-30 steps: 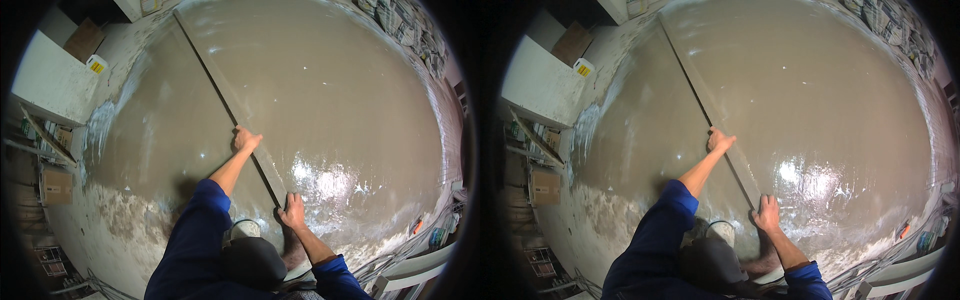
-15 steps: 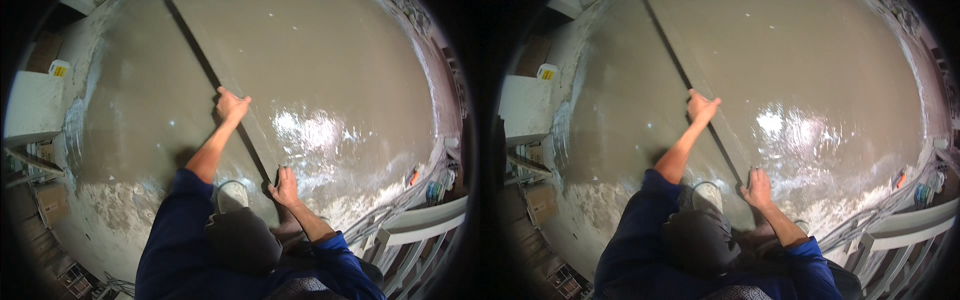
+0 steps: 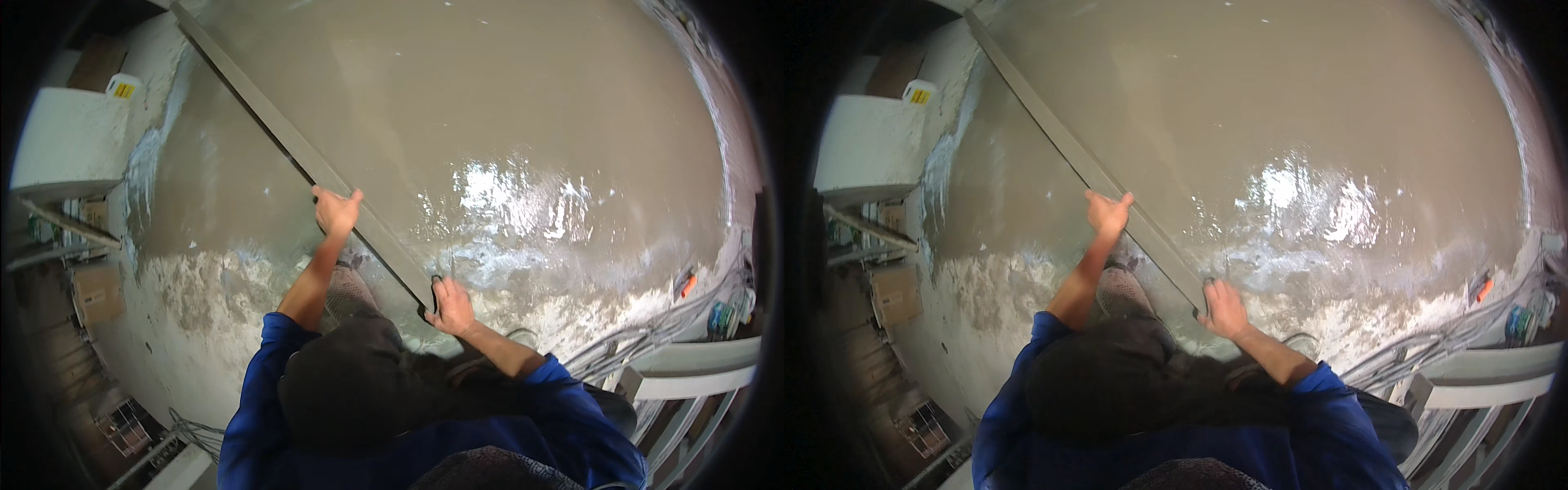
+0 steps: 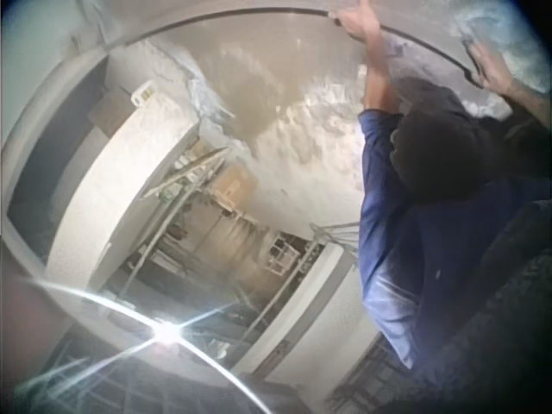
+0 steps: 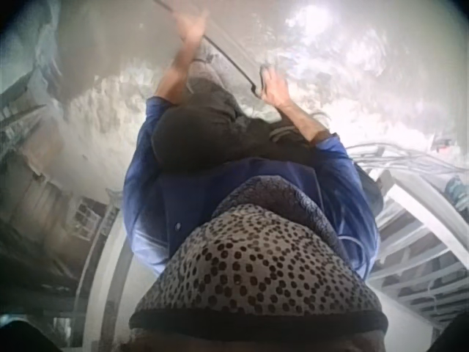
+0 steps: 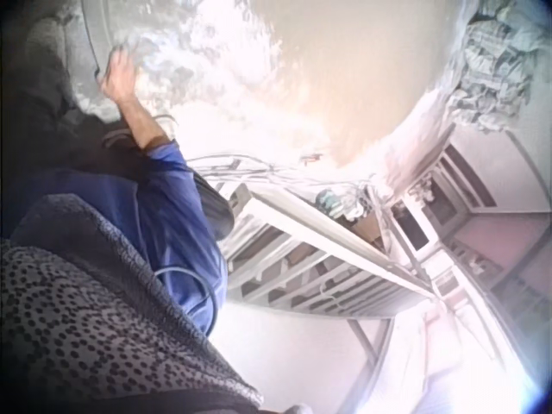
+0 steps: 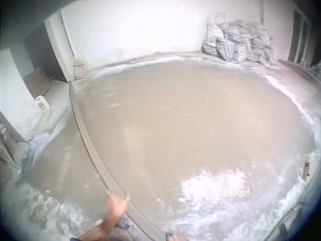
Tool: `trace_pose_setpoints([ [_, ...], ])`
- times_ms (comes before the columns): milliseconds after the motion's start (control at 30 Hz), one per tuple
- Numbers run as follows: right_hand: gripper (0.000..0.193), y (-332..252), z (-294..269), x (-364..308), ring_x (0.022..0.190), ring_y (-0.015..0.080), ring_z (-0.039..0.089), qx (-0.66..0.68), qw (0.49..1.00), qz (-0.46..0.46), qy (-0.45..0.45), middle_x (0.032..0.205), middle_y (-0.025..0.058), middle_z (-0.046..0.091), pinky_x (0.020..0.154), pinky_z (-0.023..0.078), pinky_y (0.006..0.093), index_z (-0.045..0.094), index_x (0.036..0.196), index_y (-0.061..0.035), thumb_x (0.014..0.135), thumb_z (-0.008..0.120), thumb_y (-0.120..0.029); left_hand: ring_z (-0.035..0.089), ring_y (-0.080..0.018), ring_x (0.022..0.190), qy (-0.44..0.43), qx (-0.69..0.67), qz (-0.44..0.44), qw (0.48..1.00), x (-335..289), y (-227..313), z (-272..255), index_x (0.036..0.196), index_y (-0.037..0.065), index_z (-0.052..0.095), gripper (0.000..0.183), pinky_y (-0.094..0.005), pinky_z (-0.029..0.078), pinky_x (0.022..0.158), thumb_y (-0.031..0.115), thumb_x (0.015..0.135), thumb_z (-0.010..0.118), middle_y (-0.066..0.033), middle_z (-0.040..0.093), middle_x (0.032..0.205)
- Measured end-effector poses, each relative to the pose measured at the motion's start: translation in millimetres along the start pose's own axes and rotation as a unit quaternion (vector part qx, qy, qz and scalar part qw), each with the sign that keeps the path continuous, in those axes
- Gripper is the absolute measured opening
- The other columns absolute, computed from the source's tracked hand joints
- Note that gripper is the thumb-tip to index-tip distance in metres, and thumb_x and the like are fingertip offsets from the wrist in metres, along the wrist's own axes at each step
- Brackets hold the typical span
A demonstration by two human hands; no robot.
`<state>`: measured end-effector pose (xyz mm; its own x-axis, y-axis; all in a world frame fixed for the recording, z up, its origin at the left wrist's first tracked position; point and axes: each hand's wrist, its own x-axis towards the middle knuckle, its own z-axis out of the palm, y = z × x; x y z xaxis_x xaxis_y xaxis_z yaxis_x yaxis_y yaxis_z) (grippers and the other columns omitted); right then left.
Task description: The person levels wet concrete on a floor using a long straightedge, then smooths the surface with a hand trowel. The person moves around the area to reach different sections, repeatedly dragging the straightedge and troweling the concrete.
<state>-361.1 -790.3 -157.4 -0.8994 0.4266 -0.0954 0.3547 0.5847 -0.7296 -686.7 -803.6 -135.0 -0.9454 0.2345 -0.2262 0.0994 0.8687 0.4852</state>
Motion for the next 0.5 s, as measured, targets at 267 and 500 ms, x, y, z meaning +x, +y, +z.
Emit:
trace_pose_setpoints([
  [267,0.07,1.1,12.3,5.9,0.101,0.0394,0.053,-0.033,0.998,0.01,-0.059,0.108,0.0187,0.052,0.085,0.044,0.0493,0.049,0.123,0.001,0.068,0.079,-0.028,0.067,-0.0399,0.096,-0.03,-0.039,-0.085,0.995,-0.6,-27.5,-5.7,0.123,-0.011,0.034,0.079,-0.047,0.051,0.09,0.029,0.074,0.082,-0.022,0.069,0.091],
  [500,0.076,0.1,23.4,0.8,0.102,0.0385,0.054,-0.043,0.996,0.012,-0.083,0.11,0.0187,0.052,0.085,0.044,0.0485,0.047,0.127,0.002,0.066,0.081,-0.028,0.066,-0.04,0.099,-0.045,-0.043,-0.104,0.993,-0.2,-43.6,-3.7,0.124,-0.011,0.034,0.078,-0.0468,0.051,0.091,0.028,0.074,0.081,-0.0226,0.069,0.093],
])
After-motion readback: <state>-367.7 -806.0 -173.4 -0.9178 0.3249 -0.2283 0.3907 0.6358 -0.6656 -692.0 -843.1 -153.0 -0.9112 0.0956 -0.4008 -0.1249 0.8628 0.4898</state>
